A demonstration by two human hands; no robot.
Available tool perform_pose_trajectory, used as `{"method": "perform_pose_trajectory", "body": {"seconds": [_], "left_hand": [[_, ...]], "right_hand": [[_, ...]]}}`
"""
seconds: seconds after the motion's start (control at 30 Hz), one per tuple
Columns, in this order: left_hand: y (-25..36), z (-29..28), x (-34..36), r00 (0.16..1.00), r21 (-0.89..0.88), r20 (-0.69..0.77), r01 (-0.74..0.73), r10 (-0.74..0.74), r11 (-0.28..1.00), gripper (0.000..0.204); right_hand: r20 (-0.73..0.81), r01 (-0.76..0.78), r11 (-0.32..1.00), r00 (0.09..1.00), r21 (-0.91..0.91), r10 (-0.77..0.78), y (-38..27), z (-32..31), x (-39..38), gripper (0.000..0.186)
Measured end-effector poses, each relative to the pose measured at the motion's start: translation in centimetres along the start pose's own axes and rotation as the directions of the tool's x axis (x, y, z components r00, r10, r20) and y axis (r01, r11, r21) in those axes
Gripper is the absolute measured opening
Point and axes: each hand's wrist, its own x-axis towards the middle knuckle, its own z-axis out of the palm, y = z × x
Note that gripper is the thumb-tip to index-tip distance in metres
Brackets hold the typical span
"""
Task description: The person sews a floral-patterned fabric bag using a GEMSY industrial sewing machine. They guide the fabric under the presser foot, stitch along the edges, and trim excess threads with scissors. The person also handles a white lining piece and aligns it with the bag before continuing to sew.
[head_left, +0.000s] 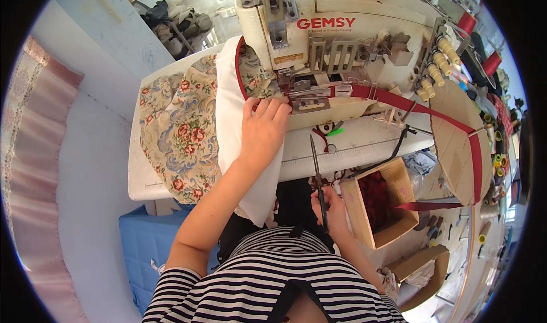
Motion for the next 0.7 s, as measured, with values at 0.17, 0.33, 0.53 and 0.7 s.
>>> {"method": "perform_pose_trajectory", "body": {"seconds": [0.17,0.33,0.53,0.7], "left_hand": [[-0.4,-0.1,-0.2,1.0,-0.048,0.018,0.007,-0.006,0.999,0.016],[-0.6,0.4,-0.5,1.0,-0.123,-0.001,0.002,-0.003,0.992,0.016],[-1.2,0.1,-1.0,0.999,-0.213,-0.032,0.0,-0.007,0.977,0.015],[-1.9,-0.6,-1.1,0.999,-0.43,-0.034,0.01,-0.028,0.903,0.012]], "right_hand": [[-0.015,-0.044,0.999,0.999,-0.005,0.044,-1.0,-0.1,-0.2,0.015],[-0.074,0.148,0.954,0.982,-0.262,-0.173,-0.3,-0.8,1.1,0.023],[-0.01,0.212,0.75,0.96,-0.626,-0.28,-6.3,-2.2,3.8,0.034],[0.036,0.278,0.555,0.913,-0.784,-0.406,-8.1,-2.9,6.7,0.038]]}}
